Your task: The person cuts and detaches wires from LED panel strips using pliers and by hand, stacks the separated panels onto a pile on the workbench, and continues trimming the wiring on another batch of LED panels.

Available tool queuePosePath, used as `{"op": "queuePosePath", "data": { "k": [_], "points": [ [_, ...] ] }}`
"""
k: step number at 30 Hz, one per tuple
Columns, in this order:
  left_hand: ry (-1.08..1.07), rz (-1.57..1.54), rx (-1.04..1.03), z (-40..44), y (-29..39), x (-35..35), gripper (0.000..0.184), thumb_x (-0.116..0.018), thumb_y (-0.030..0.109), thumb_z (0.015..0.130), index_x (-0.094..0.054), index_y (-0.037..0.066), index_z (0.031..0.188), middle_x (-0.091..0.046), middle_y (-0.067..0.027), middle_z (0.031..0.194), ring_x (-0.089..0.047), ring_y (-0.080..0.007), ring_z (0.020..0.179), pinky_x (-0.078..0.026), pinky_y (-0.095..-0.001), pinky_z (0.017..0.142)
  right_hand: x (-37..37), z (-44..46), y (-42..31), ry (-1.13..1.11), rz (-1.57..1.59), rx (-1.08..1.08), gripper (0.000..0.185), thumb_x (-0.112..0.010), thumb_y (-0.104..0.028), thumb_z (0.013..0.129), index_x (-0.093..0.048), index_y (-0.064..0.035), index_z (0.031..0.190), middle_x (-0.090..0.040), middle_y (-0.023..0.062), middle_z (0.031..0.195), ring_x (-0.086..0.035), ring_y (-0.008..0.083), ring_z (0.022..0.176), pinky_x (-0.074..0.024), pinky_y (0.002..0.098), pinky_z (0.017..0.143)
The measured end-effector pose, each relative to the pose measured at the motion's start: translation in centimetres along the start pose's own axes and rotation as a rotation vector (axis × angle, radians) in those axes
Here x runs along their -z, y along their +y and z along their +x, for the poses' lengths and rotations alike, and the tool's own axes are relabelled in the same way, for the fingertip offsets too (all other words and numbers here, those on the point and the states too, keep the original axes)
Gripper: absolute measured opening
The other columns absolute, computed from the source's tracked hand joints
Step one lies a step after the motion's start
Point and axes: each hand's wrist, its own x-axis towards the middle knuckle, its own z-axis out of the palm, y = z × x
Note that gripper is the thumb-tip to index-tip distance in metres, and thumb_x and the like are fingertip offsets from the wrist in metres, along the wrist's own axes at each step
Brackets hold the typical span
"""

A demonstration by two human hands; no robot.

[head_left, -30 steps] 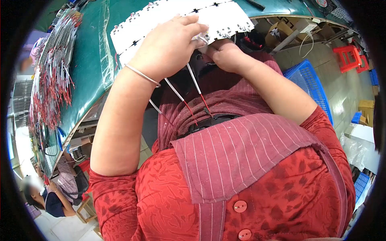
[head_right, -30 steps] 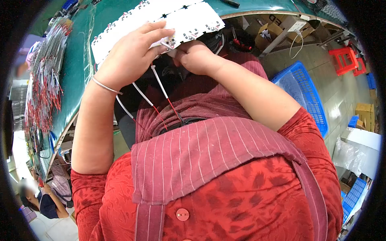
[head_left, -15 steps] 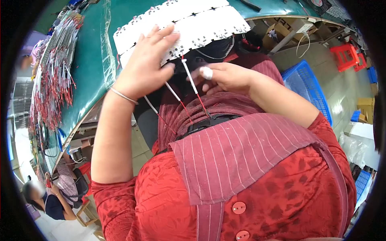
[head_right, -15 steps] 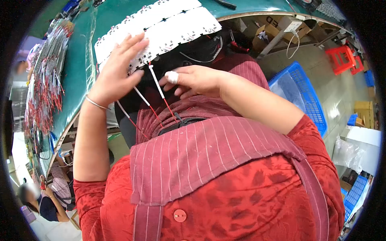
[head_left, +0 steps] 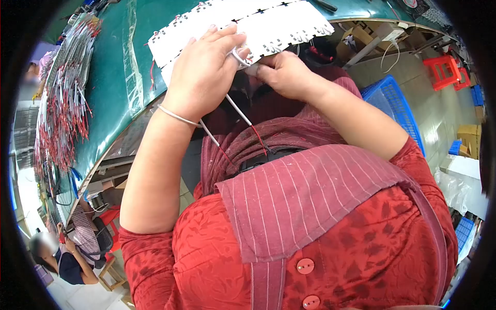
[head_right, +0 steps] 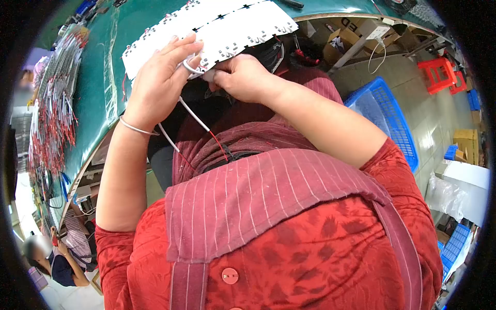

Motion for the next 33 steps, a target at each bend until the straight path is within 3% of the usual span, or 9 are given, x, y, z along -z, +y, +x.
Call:
{"op": "queuePosePath", "data": {
  "k": [9, 13, 16, 19, 21, 23, 25, 29, 33],
  "points": [
    [-0.067, -0.017, -0.013, 0.6, -0.2, 1.2, 0.036, -0.068, 0.012, 0.093, -0.067, 0.007, 0.129, -0.06, -0.0173, 0.142, -0.052, -0.0351, 0.137, -0.04, -0.0399, 0.114, -1.5, 1.6, 0.7, 0.079, -0.132, 0.062, 0.021, -0.059, -0.02, 0.099, -0.07, -0.0023, 0.096, -0.071, 0.0074, 0.084, -0.065, 0.0191, 0.082, -0.0515, 0.0353, 0.08],
    [-0.063, 0.077, -0.113, 0.2, -0.6, 1.1, 0.044, -0.069, 0.01, 0.092, -0.063, 0.008, 0.136, -0.056, -0.0176, 0.146, -0.048, -0.0344, 0.141, -0.037, -0.0392, 0.117, -2.3, 0.4, 2.6, -0.014, -0.096, -0.102, 0.039, -0.057, -0.035, 0.103, -0.068, -0.0017, 0.084, -0.064, 0.0071, 0.074, -0.058, 0.0176, 0.073, -0.05, 0.0345, 0.075],
    [-0.107, -0.068, -0.098, 0.2, -1.2, 1.5, 0.046, -0.069, 0.008, 0.09, -0.063, 0.008, 0.136, -0.057, -0.016, 0.147, -0.048, -0.0315, 0.142, -0.036, -0.0386, 0.118, -2.1, 0.0, 2.8, -0.032, -0.104, -0.099, 0.038, -0.059, -0.039, 0.102, -0.074, -0.0041, 0.101, -0.067, 0.0093, 0.076, -0.061, 0.0185, 0.071, -0.0515, 0.0353, 0.074],
    [-0.147, -0.426, 0.064, -0.6, -1.9, 3.8, 0.05, -0.069, 0.005, 0.087, -0.063, 0.009, 0.137, -0.056, -0.0138, 0.149, -0.047, -0.0279, 0.143, -0.034, -0.0383, 0.119, -1.8, -0.7, 1.8, -0.156, 0.067, -0.221, 0.045, -0.057, -0.046, 0.102, -0.075, -0.0054, 0.107, -0.07, 0.0051, 0.085, -0.059, 0.0157, 0.074, -0.0523, 0.0335, 0.074],
    [-0.077, -0.256, -0.031, -2.2, -2.6, 4.3, 0.055, -0.069, 0.003, 0.085, -0.061, 0.009, 0.14, -0.053, -0.013, 0.151, -0.044, -0.0287, 0.145, -0.031, -0.0394, 0.121, -1.7, -2.0, 1.2, -0.345, 0.479, -0.492, 0.05, -0.055, -0.052, 0.102, -0.073, -0.0063, 0.114, -0.071, 0.0013, 0.098, -0.059, 0.0133, 0.078, -0.0531, 0.0305, 0.076],
    [-0.123, -0.143, -0.012, -4.0, -2.6, 4.4, 0.062, -0.07, 0.005, 0.083, -0.058, 0.012, 0.143, -0.05, -0.0132, 0.154, -0.038, -0.0338, 0.148, -0.027, -0.046, 0.123, -1.8, -2.6, 1.5, -0.435, 0.56, -0.483, 0.048, -0.059, -0.05, 0.101, -0.071, -0.0066, 0.119, -0.07, -0.0002, 0.108, -0.06, 0.0112, 0.083, -0.0534, 0.0281, 0.079],
    [-0.151, 0.119, -0.032, -4.7, -1.5, 3.3, 0.073, -0.075, 0.012, 0.078, -0.052, 0.017, 0.147, -0.042, -0.0119, 0.159, -0.031, -0.0406, 0.15, -0.021, -0.0575, 0.123, -2.0, -4.0, -0.1, -0.555, 0.613, -0.177, 0.043, -0.064, -0.042, 0.101, -0.071, -0.0028, 0.117, -0.07, 0.0033, 0.1, -0.062, 0.0112, 0.089, -0.0516, 0.0269, 0.082],
    [-0.028, 0.213, -0.06, -4.6, 0.0, 0.8, 0.077, -0.08, 0.035, 0.081, -0.048, 0.018, 0.149, -0.04, -0.0126, 0.159, -0.03, -0.0396, 0.151, -0.023, -0.0578, 0.121, -2.0, -5.7, -4.2, -0.65, 0.426, -0.041, 0.025, -0.066, -0.026, 0.1, -0.075, -0.0023, 0.1, -0.073, 0.0037, 0.094, -0.066, 0.0135, 0.091, -0.0521, 0.0305, 0.086],
    [-0.009, 0.254, -0.072, -3.4, 0.5, 0.2, 0.062, -0.072, 0.033, 0.09, -0.052, 0.017, 0.146, -0.044, -0.013, 0.157, -0.037, -0.0402, 0.147, -0.028, -0.057, 0.118, -2.0, -5.0, -4.1, -0.641, 0.138, -0.014, 0.031, -0.061, -0.027, 0.103, -0.076, -0.0018, 0.094, -0.075, 0.0048, 0.084, -0.068, 0.0129, 0.083, -0.054, 0.0312, 0.081]
  ]
}}
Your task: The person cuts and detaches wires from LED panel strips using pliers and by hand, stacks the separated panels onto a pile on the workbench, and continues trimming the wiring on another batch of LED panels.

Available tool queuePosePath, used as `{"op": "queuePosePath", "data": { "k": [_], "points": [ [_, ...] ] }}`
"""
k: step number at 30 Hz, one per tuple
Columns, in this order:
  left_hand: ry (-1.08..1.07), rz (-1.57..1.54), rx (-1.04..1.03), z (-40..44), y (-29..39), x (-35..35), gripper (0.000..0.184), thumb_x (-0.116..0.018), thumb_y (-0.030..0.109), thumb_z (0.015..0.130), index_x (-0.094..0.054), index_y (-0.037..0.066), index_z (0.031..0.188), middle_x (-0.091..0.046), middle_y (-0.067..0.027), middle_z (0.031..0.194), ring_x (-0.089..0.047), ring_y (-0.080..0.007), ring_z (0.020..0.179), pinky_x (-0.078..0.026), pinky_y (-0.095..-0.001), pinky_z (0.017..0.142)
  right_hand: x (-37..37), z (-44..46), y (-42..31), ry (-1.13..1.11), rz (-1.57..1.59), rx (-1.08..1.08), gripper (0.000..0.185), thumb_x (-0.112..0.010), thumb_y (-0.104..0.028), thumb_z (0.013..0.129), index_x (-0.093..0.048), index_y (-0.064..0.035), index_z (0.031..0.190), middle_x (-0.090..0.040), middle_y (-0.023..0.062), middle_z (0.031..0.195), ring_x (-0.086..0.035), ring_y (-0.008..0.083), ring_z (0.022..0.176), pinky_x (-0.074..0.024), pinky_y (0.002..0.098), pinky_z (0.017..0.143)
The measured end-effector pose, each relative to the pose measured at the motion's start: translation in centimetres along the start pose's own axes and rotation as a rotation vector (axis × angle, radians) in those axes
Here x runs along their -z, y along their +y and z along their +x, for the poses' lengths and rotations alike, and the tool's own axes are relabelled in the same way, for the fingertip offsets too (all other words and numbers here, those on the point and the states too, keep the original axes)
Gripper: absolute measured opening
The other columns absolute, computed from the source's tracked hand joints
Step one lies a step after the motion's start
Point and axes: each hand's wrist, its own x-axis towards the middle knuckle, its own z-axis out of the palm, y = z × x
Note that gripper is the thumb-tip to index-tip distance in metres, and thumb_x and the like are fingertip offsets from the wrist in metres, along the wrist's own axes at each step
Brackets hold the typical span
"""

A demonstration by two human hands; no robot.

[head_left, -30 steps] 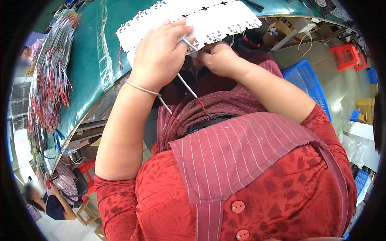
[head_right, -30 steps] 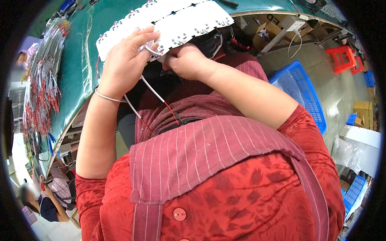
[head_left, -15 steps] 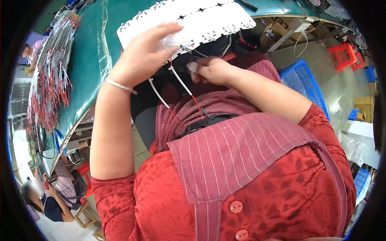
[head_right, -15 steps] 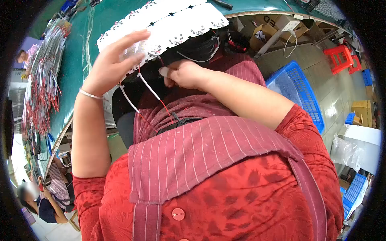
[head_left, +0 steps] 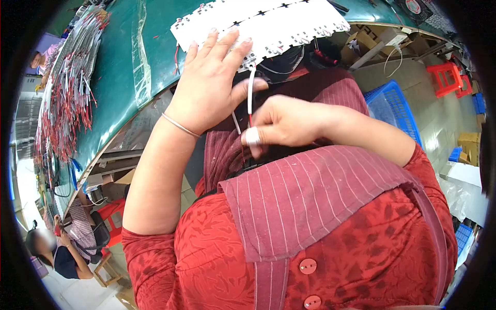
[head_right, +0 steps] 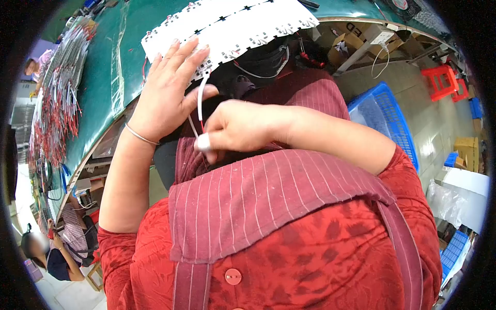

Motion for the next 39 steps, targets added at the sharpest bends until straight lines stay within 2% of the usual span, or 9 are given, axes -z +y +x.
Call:
{"op": "queuePosePath", "data": {
  "k": [6, 11, 19, 23, 27, 29, 32, 38, 39],
  "points": [
    [0.105, -0.095, -0.012, 1.8, -0.2, 0.5, 0.03, -0.062, 0.019, 0.097, -0.069, 0.013, 0.125, -0.066, -0.0128, 0.132, -0.06, -0.0357, 0.126, -0.047, -0.0434, 0.104, 4.2, 3.1, 3.3, 0.651, -0.072, 0.06, 0.034, -0.065, -0.036, 0.099, -0.075, -0.0047, 0.089, -0.072, 0.0044, 0.078, -0.066, 0.0154, 0.074, -0.0537, 0.0329, 0.074],
    [0.056, -0.171, 0.086, 2.3, 0.0, 0.8, 0.03, -0.063, 0.015, 0.094, -0.07, 0.013, 0.124, -0.069, -0.0126, 0.126, -0.064, -0.0336, 0.118, -0.052, -0.0397, 0.099, 4.6, 4.1, 3.4, 0.669, -0.118, 0.062, 0.021, -0.059, -0.018, 0.1, -0.07, -0.0039, 0.09, -0.07, 0.0054, 0.082, -0.064, 0.0157, 0.079, -0.0522, 0.0334, 0.077],
    [-0.055, -0.132, 0.021, 2.2, -0.1, 2.6, 0.039, -0.067, 0.013, 0.091, -0.067, 0.013, 0.129, -0.061, -0.0157, 0.139, -0.057, -0.0365, 0.129, -0.047, -0.0414, 0.107, 4.0, 4.7, 3.5, 0.531, -0.162, -0.005, 0.018, -0.055, -0.012, 0.093, -0.069, -0.0045, 0.083, -0.068, 0.0077, 0.077, -0.062, 0.0186, 0.075, -0.0509, 0.034, 0.074],
    [-0.071, -0.049, -0.033, 1.7, -0.2, 2.4, 0.046, -0.068, 0.009, 0.09, -0.063, 0.012, 0.135, -0.056, -0.0176, 0.146, -0.05, -0.038, 0.138, -0.041, -0.0424, 0.114, 3.4, 5.0, 6.3, 0.517, -0.157, -0.16, 0.046, -0.058, -0.045, 0.101, -0.068, -0.0064, 0.078, -0.064, 0.0073, 0.07, -0.059, 0.0194, 0.069, -0.0495, 0.035, 0.071],
    [-0.101, -0.651, 0.066, 1.1, -2.9, 3.2, 0.053, -0.061, -0.005, 0.086, -0.062, 0.008, 0.137, -0.057, -0.0155, 0.146, -0.048, -0.0335, 0.142, -0.037, -0.0383, 0.117, 2.4, 3.8, 4.9, 0.39, 0.215, -0.195, 0.044, -0.058, -0.049, 0.101, -0.072, -0.0077, 0.103, -0.067, 0.0017, 0.091, -0.056, 0.015, 0.076, -0.0515, 0.0318, 0.075],
    [-0.05, -0.535, 0.033, 0.1, -3.6, 4.1, 0.056, -0.059, -0.008, 0.083, -0.062, 0.007, 0.136, -0.058, -0.0151, 0.145, -0.048, -0.0334, 0.142, -0.036, -0.0387, 0.117, 2.4, 3.2, 4.2, 0.177, 0.526, -0.317, 0.052, -0.059, -0.05, 0.101, -0.065, -0.0077, 0.131, -0.063, -0.0011, 0.114, -0.054, 0.0116, 0.084, -0.0542, 0.0322, 0.083],
    [-0.041, -0.384, 0.003, -1.4, -4.0, 4.0, 0.064, -0.053, -0.012, 0.075, -0.062, 0.007, 0.136, -0.057, -0.0152, 0.146, -0.046, -0.0351, 0.143, -0.034, -0.0413, 0.119, 1.4, 3.0, 3.4, -0.045, 0.753, -0.114, 0.051, -0.063, -0.044, 0.101, -0.063, -0.0047, 0.133, -0.067, 0.0023, 0.107, -0.061, 0.0115, 0.09, -0.0535, 0.028, 0.083],
    [-0.026, -0.135, -0.036, -2.7, -2.3, 2.8, 0.064, -0.068, 0.0, 0.076, -0.057, 0.01, 0.138, -0.049, -0.015, 0.151, -0.04, -0.0385, 0.145, -0.032, -0.047, 0.121, -1.9, 2.3, -0.8, -0.23, 0.253, 0.06, 0.03, -0.065, -0.031, 0.099, -0.076, -0.0036, 0.105, -0.075, 0.0045, 0.095, -0.068, 0.0141, 0.088, -0.0534, 0.0322, 0.082],
    [-0.017, -0.129, -0.033, -2.8, -2.2, 2.7, 0.068, -0.081, 0.015, 0.076, -0.057, 0.012, 0.139, -0.049, -0.0139, 0.151, -0.04, -0.0373, 0.145, -0.032, -0.0469, 0.121, -2.0, 2.5, -0.6, -0.249, 0.143, 0.098, 0.031, -0.065, -0.032, 0.099, -0.076, -0.0035, 0.104, -0.076, 0.0053, 0.094, -0.068, 0.0146, 0.087, -0.0535, 0.033, 0.082]
  ]
}}
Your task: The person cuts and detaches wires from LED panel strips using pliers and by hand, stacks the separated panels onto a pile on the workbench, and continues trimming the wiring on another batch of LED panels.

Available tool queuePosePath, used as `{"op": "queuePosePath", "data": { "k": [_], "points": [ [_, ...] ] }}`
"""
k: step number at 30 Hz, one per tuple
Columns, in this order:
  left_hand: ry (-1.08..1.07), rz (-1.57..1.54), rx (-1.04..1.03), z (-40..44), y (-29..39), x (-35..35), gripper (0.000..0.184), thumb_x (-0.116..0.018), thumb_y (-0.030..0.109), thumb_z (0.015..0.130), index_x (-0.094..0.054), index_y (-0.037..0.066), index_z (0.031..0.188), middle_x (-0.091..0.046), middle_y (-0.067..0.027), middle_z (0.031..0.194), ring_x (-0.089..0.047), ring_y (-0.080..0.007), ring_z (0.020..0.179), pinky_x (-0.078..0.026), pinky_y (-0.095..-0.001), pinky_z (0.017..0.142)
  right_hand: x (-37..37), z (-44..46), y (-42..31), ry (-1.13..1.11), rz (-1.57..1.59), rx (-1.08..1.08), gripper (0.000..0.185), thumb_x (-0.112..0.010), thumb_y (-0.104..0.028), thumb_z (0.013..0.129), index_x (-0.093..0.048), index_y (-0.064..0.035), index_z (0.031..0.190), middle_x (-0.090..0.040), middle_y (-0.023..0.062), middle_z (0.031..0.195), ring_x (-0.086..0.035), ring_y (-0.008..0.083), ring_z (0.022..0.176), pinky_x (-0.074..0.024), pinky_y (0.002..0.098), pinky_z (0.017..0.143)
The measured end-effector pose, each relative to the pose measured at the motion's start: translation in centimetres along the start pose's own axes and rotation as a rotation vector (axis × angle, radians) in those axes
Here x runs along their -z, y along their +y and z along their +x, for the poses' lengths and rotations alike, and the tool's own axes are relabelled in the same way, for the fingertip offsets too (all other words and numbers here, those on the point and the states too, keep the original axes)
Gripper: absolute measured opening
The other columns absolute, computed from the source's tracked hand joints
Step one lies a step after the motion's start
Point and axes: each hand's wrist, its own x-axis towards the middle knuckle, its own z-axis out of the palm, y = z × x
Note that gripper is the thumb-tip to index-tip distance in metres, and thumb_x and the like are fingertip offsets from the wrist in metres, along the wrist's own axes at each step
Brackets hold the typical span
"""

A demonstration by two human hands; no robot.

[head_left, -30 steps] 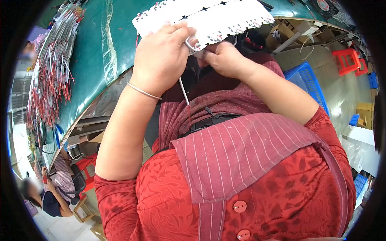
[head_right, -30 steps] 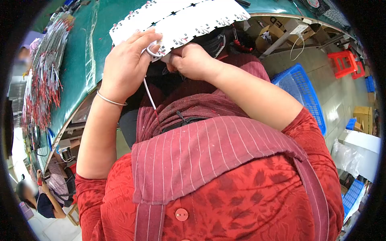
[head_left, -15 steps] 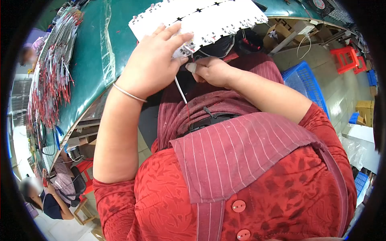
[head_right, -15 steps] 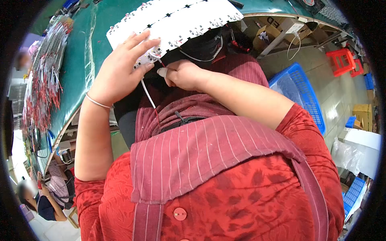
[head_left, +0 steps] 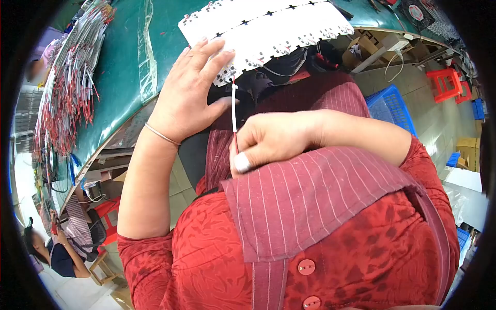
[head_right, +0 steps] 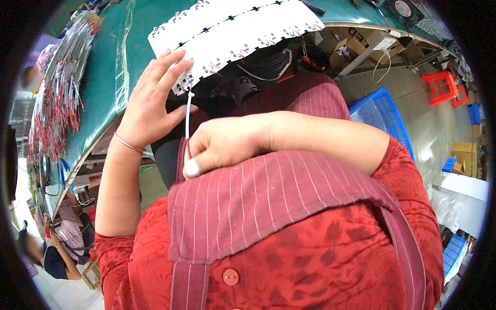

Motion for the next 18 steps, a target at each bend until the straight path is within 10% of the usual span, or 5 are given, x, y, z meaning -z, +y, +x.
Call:
{"op": "queuePosePath", "data": {
  "k": [5, 9, 18],
  "points": [
    [0.001, -0.02, -0.004, 0.1, -0.9, 0.1, 0.062, -0.077, 0.031, 0.084, -0.058, 0.013, 0.14, -0.052, -0.0116, 0.151, -0.042, -0.0363, 0.145, -0.034, -0.0472, 0.119, 0.6, 1.2, 0.3, 0.255, -0.147, -0.091, 0.035, -0.063, -0.035, 0.1, -0.076, -0.004, 0.089, -0.075, 0.0082, 0.085, -0.069, 0.0176, 0.082, -0.054, 0.0353, 0.081],
    [0.035, -0.075, 0.01, 0.6, -1.2, -0.1, 0.037, -0.065, 0.016, 0.096, -0.065, 0.012, 0.133, -0.059, -0.0116, 0.144, -0.049, -0.0359, 0.139, -0.041, -0.0442, 0.114, 3.9, 2.6, 1.8, 0.701, -0.195, -0.018, 0.025, -0.06, -0.023, 0.1, -0.073, -0.0037, 0.092, -0.073, 0.0066, 0.083, -0.069, 0.018, 0.082, -0.0545, 0.0347, 0.082],
    [0.023, -0.081, 0.089, 1.3, -0.5, 0.3, 0.036, -0.063, 0.007, 0.094, -0.066, 0.011, 0.129, -0.061, -0.014, 0.14, -0.054, -0.0346, 0.134, -0.047, -0.0405, 0.107, 5.7, 3.6, 3.3, 0.808, -0.323, 0.057, 0.023, -0.054, -0.017, 0.104, -0.069, -0.0033, 0.095, -0.07, 0.0055, 0.084, -0.065, 0.0158, 0.08, -0.0528, 0.0326, 0.078]
  ]
}}
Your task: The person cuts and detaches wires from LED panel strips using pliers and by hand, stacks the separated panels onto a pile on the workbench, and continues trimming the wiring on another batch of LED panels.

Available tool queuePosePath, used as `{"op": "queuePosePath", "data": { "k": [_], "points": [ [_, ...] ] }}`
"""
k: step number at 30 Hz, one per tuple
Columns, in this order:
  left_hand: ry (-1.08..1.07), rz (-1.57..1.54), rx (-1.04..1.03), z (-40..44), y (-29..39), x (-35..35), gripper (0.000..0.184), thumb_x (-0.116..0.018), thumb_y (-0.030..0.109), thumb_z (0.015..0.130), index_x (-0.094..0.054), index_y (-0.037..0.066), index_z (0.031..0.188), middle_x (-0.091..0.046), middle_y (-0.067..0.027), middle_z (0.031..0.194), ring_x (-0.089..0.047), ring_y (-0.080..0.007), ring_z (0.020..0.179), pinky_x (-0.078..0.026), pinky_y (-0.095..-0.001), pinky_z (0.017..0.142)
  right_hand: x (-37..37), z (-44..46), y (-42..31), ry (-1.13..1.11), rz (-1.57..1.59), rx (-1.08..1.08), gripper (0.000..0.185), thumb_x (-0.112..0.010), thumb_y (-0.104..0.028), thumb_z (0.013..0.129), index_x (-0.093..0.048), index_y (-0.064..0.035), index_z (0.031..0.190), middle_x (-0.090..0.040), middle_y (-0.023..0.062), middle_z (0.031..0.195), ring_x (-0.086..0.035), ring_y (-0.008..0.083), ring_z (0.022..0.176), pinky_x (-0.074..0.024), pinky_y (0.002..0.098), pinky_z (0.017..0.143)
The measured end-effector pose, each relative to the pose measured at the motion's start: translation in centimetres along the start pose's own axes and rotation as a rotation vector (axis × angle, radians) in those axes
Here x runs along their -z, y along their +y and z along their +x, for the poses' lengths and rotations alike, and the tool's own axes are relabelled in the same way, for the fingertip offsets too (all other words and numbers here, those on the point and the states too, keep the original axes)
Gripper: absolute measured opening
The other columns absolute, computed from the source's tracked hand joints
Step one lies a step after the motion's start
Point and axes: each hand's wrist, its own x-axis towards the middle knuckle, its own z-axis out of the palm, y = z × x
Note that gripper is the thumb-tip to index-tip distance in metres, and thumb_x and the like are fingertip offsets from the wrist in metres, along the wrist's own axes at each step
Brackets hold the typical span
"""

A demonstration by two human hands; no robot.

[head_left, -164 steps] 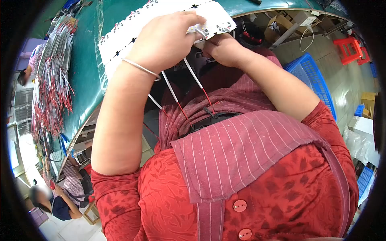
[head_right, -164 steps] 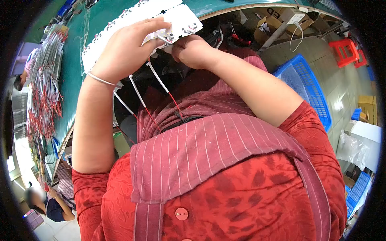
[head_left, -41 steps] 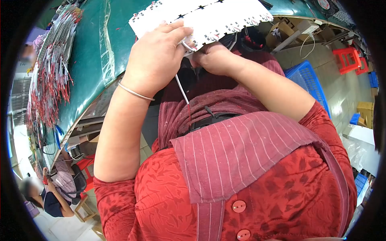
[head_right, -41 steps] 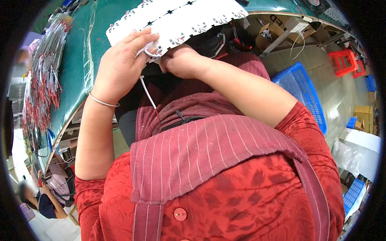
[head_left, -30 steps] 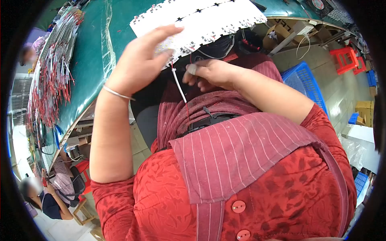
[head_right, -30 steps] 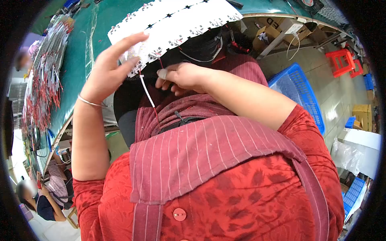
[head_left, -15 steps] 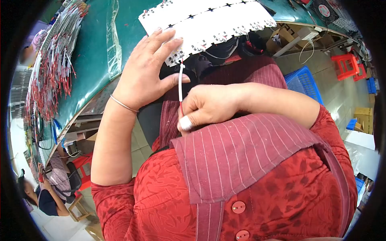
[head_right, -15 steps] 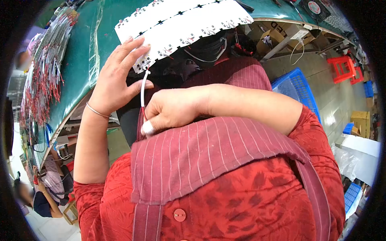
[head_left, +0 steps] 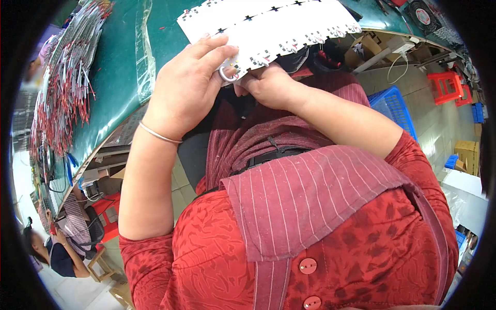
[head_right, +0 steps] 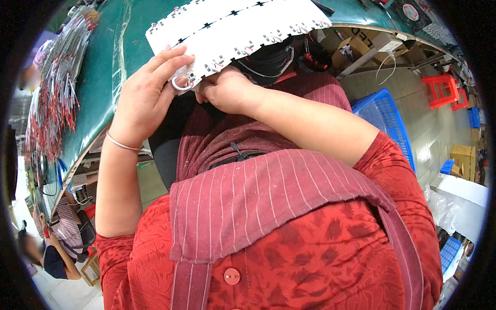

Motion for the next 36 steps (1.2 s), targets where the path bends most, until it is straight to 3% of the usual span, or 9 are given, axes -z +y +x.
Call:
{"op": "queuePosePath", "data": {
  "k": [3, 8, 14, 20, 24, 25, 26, 27, 36],
  "points": [
    [-0.065, 0.001, -0.041, 0.0, -0.3, 0.7, 0.043, -0.067, 0.006, 0.09, -0.064, 0.011, 0.133, -0.059, -0.014, 0.144, -0.052, -0.0344, 0.137, -0.045, -0.0414, 0.11, 0.0, 0.6, 0.1, -0.106, -0.117, -0.046, 0.024, -0.054, -0.019, 0.1, -0.071, -0.006, 0.089, -0.071, 0.0074, 0.082, -0.067, 0.0193, 0.08, -0.0533, 0.0356, 0.081],
    [-0.129, 0.024, -0.062, -0.3, 0.1, 1.5, 0.068, -0.081, 0.007, 0.075, -0.059, 0.012, 0.139, -0.051, -0.0129, 0.152, -0.042, -0.0371, 0.145, -0.039, -0.0437, 0.118, -1.4, 0.6, 2.2, -0.267, -0.09, -0.233, 0.053, -0.051, -0.048, 0.103, -0.073, -0.0063, 0.079, -0.07, 0.0104, 0.078, -0.065, 0.0243, 0.074, -0.0514, 0.0386, 0.076],
    [-0.127, -0.011, 0.007, -0.9, 0.5, 1.2, 0.075, -0.085, 0.008, 0.07, -0.058, 0.013, 0.14, -0.049, -0.0125, 0.153, -0.04, -0.0363, 0.146, -0.036, -0.045, 0.119, 1.2, -4.0, 0.0, -0.334, -0.079, -0.14, 0.042, -0.053, -0.039, 0.103, -0.074, -0.0042, 0.091, -0.073, 0.0147, 0.086, -0.071, 0.0268, 0.085, -0.0541, 0.0399, 0.082],
    [-0.069, -0.013, 0.028, -1.3, 0.9, 0.5, 0.073, -0.086, 0.008, 0.069, -0.059, 0.012, 0.137, -0.052, -0.011, 0.15, -0.043, -0.036, 0.143, -0.037, -0.0459, 0.118, 9.3, -6.3, -5.2, 0.267, -0.187, 0.42, 0.013, -0.07, -0.014, 0.095, -0.072, -0.0025, 0.1, -0.071, 0.0129, 0.086, -0.067, 0.0241, 0.077, -0.0537, 0.0329, 0.074],
    [-0.042, 0.009, 0.028, -1.3, 1.0, 0.3, 0.07, -0.085, 0.007, 0.07, -0.06, 0.012, 0.134, -0.053, -0.011, 0.148, -0.043, -0.0365, 0.143, -0.037, -0.046, 0.118, 18.2, -1.6, -3.4, 0.6, -0.901, 0.724, 0.021, -0.067, -0.011, 0.091, -0.071, -0.0081, 0.111, -0.072, 0.0113, 0.106, -0.066, 0.0301, 0.09, -0.0537, 0.0351, 0.08],
    [-0.047, -0.001, 0.03, -1.3, 1.0, 0.4, 0.069, -0.085, 0.007, 0.07, -0.061, 0.012, 0.134, -0.053, -0.0112, 0.148, -0.043, -0.0367, 0.143, -0.037, -0.046, 0.117, 20.6, -0.5, -2.3, 0.599, -1.08, 0.686, 0.025, -0.059, -0.014, 0.098, -0.068, -0.0071, 0.121, -0.07, 0.0128, 0.106, -0.067, 0.0222, 0.101, -0.0532, 0.0342, 0.088],
    [-0.05, 0.003, 0.033, -1.3, 1.0, 0.4, 0.069, -0.085, 0.007, 0.07, -0.061, 0.012, 0.134, -0.053, -0.0112, 0.148, -0.043, -0.0367, 0.143, -0.037, -0.046, 0.117, 21.6, -0.4, -2.8, 0.51, -1.016, 0.494, 0.028, -0.067, -0.013, 0.085, -0.069, -0.0079, 0.113, -0.064, 0.0184, 0.123, -0.058, 0.0383, 0.118, -0.0448, 0.0465, 0.104],
    [-0.053, -0.004, 0.032, -1.3, 0.9, 0.4, 0.069, -0.085, 0.006, 0.07, -0.06, 0.012, 0.134, -0.053, -0.0112, 0.148, -0.043, -0.0367, 0.143, -0.037, -0.046, 0.117, 23.1, 0.4, -1.1, 0.543, -1.124, 0.476, 0.035, -0.066, -0.015, 0.085, -0.069, -0.009, 0.119, -0.062, 0.0214, 0.13, -0.056, 0.0391, 0.124, -0.042, 0.0468, 0.11],
    [-0.053, -0.008, 0.034, -1.2, 0.7, 0.3, 0.066, -0.083, 0.005, 0.071, -0.061, 0.012, 0.134, -0.053, -0.0112, 0.148, -0.043, -0.0363, 0.143, -0.037, -0.0455, 0.117, 25.2, 1.2, 2.2, 0.641, -1.146, 0.096, 0.045, -0.065, -0.035, 0.092, -0.065, -0.004, 0.125, -0.066, 0.0205, 0.121, -0.061, 0.0393, 0.114, -0.0484, 0.0465, 0.1]
  ]
}}
